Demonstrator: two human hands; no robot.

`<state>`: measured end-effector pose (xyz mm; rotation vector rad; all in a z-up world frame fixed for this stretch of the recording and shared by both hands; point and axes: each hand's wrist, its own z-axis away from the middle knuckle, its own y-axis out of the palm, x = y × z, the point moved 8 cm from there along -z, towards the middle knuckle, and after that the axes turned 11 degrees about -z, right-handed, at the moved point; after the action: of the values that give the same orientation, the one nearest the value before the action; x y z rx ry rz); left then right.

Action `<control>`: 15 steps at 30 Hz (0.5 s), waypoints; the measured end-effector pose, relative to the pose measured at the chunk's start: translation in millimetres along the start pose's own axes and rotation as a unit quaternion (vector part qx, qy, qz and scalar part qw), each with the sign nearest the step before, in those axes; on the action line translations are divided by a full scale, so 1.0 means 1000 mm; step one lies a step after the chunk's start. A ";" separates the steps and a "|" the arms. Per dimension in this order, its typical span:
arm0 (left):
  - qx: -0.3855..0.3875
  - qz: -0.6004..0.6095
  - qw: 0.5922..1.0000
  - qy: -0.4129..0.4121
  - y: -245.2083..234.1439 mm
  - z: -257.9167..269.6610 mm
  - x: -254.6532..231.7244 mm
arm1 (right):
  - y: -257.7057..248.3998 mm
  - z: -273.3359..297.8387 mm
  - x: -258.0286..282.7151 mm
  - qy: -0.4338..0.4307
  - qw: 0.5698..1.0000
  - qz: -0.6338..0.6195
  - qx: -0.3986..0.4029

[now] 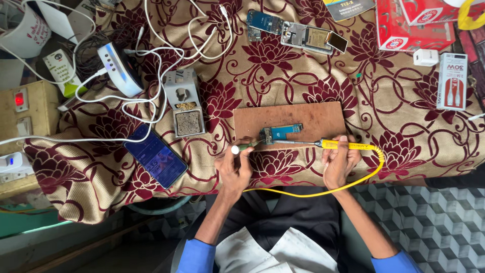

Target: The person solders a small blue circuit board placed on a wooden board using a soldering iron in the right hand and a green-handled tool in the left hand. The person repeatedly applies the soldering iron to different points on the board while holding it steady.

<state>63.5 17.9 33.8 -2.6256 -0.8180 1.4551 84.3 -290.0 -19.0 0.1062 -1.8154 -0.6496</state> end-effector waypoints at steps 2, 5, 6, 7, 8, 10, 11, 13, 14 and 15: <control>0.004 -0.010 1.000 -0.026 -0.001 0.000 0.003 | -0.001 0.001 -0.002 0.008 1.000 0.018 -0.003; 0.000 -0.003 1.000 -0.010 0.000 0.000 -0.001 | -0.004 0.003 -0.002 0.010 1.000 0.021 -0.020; -0.002 0.002 1.000 0.005 0.000 -0.001 -0.003 | -0.004 0.004 -0.002 0.009 0.999 0.017 -0.028; 0.007 -0.007 1.000 -0.013 0.001 -0.002 0.001 | -0.002 0.004 -0.001 0.004 1.000 0.015 -0.026; 0.016 -0.017 0.999 -0.032 0.002 -0.001 0.005 | -0.002 0.004 -0.001 0.001 1.000 0.014 -0.024; 0.018 -0.019 0.999 -0.034 0.002 0.000 0.008 | 0.002 0.004 0.000 -0.004 1.000 0.016 -0.008; 0.012 -0.011 1.000 -0.018 0.001 0.001 0.005 | 0.004 0.005 0.001 -0.006 1.000 0.018 0.004; 0.008 -0.003 1.000 -0.006 0.001 0.002 0.004 | 0.005 0.005 0.003 -0.013 0.999 0.023 0.019; 0.009 -0.004 1.000 -0.009 0.002 0.000 0.004 | 0.006 0.004 0.003 -0.018 0.999 0.024 0.023; 0.010 -0.005 1.000 -0.011 0.003 -0.002 0.005 | 0.006 0.003 0.003 -0.024 0.999 0.025 0.027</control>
<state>68.1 17.8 30.2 -2.5921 -0.8119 1.4856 82.3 -284.7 -14.0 0.0827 -1.8761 -0.5721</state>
